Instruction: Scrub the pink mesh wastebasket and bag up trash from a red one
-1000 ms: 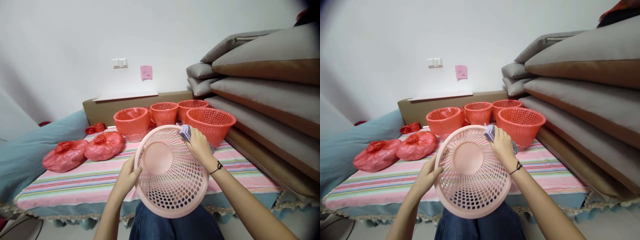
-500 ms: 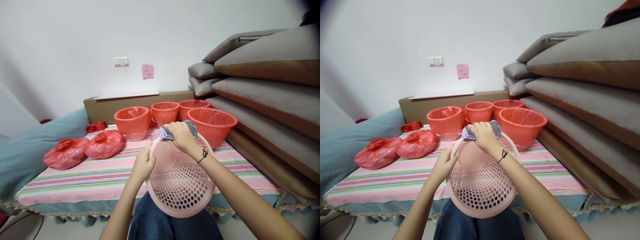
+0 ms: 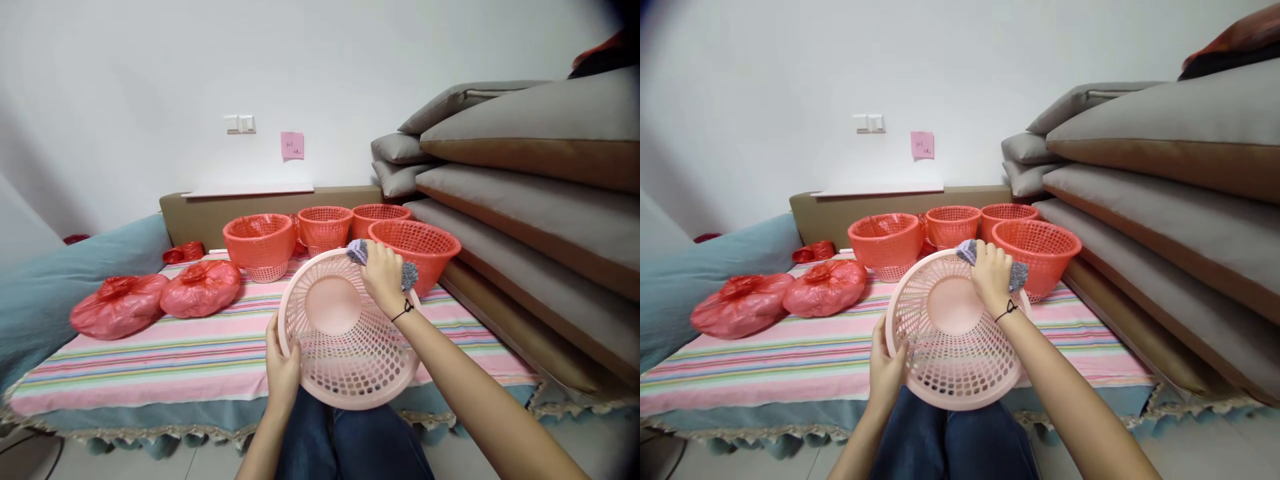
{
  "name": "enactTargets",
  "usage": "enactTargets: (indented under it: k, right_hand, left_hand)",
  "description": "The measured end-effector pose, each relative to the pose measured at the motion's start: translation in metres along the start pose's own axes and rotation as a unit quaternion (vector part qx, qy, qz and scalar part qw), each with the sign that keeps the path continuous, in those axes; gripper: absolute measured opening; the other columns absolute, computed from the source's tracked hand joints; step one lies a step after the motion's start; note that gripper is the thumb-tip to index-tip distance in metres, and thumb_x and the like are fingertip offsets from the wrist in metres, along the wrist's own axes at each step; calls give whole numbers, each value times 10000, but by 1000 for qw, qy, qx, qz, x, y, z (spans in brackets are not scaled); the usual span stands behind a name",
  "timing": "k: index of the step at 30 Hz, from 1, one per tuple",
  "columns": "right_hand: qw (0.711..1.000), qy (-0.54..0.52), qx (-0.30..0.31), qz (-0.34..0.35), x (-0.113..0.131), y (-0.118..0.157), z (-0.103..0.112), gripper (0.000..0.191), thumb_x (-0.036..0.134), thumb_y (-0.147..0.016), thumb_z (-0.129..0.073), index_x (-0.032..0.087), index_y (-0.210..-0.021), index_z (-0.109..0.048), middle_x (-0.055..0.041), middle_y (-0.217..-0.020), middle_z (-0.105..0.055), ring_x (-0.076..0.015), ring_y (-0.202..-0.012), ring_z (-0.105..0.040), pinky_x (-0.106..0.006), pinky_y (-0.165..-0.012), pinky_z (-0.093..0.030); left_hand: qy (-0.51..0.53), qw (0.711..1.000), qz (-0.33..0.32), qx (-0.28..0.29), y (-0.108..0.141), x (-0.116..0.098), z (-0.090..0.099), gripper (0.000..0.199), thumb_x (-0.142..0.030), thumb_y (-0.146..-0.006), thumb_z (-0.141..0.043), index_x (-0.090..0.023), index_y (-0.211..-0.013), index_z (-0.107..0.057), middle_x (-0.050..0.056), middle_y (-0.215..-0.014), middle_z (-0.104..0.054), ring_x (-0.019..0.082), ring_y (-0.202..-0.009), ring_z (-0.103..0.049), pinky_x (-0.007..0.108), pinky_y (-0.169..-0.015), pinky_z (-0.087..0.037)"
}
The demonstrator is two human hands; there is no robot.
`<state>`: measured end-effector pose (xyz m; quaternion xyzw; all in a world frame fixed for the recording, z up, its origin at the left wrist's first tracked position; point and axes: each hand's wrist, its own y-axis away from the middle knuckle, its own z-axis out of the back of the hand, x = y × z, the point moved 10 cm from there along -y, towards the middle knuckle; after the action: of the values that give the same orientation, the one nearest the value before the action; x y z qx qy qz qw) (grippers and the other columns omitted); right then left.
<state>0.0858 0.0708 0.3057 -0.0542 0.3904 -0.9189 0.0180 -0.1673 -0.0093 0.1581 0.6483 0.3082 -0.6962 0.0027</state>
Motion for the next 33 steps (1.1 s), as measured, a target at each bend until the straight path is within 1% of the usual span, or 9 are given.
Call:
enactTargets:
  k: [4,8,12,16,20,23,27,30,33]
  right_hand:
    - [997,-28,18,-75,-28,11,-5,275,184,-908,-496,112,-1171,-533,-167,-1069,-653,-306,-975,-569,-377,-764,-359]
    - [985,-134,39,-101,-46,39,-28,245,232,-939,-461,129,-1154,-522,-169,-1083,-657,-290,-993,-608,-363,-800,-424]
    - [974,-210,-14,-86,-51,69,-38,333,254,-935,-428,134,-1239,-492,-181,-1136,-640,-306,-1052,-603,-412,-870,-463]
    - [981,-177,-51,-57,-35,76,-20,432,217,-906,-429,83,-1315,-467,-215,-1169,-622,-344,-1051,-573,-477,-874,-460]
    - [989,-140,-41,39,10,65,5,437,188,-906,-435,91,-1328,-492,-195,-1176,-619,-335,-1054,-541,-485,-920,-424]
    - [984,-144,-39,100,33,62,15,469,274,-942,-468,108,-1381,-461,-187,-1265,-593,-329,-1141,-507,-509,-1018,-359]
    - [968,-201,5,150,35,62,16,688,536,-940,-500,112,-1466,-372,-202,-1409,-514,-342,-1283,-448,-549,-1096,-304]
    - [944,-281,55,166,25,58,20,568,521,-988,-413,186,-1446,-426,-145,-1431,-531,-286,-1314,-472,-499,-1096,-355]
    - [932,-312,86,164,14,49,25,450,466,-983,-475,225,-1360,-523,-103,-1344,-618,-253,-1239,-562,-445,-1053,-422]
  left_hand:
    - [4,999,10,33,0,1,-6,496,-386,-872,-590,-198,-1327,-534,131,-1378,-590,268,-1303,-543,432,-1131,-391]
    - [-55,997,-50,30,-25,-28,6,489,-395,-901,-547,-192,-1346,-557,118,-1406,-593,260,-1342,-518,420,-1155,-366]
    - [-142,972,-108,153,-47,-53,-2,532,-369,-878,-577,-215,-1386,-544,93,-1426,-587,260,-1362,-502,430,-1143,-386]
    - [-169,948,-142,228,-51,-65,-21,523,-310,-910,-521,-223,-1425,-507,90,-1467,-543,236,-1385,-476,427,-1158,-363]
    - [-177,932,-167,270,-43,-73,-49,515,-240,-933,-454,-221,-1446,-484,92,-1481,-526,215,-1380,-483,416,-1157,-366]
    - [-185,926,-174,278,-37,-74,-62,519,-217,-943,-431,-204,-1460,-465,104,-1488,-517,208,-1379,-484,402,-1155,-371]
    - [-178,931,-177,266,-35,-72,-63,524,-193,-938,-438,-197,-1461,-464,110,-1513,-484,213,-1402,-454,423,-1173,-344]
    - [-171,933,-174,266,-34,-70,-61,520,-179,-931,-447,-205,-1449,-482,105,-1503,-498,219,-1395,-463,438,-1174,-344]
    - [-165,932,-171,274,-33,-70,-63,520,-169,-929,-451,-220,-1444,-491,97,-1491,-513,221,-1387,-474,445,-1173,-345]
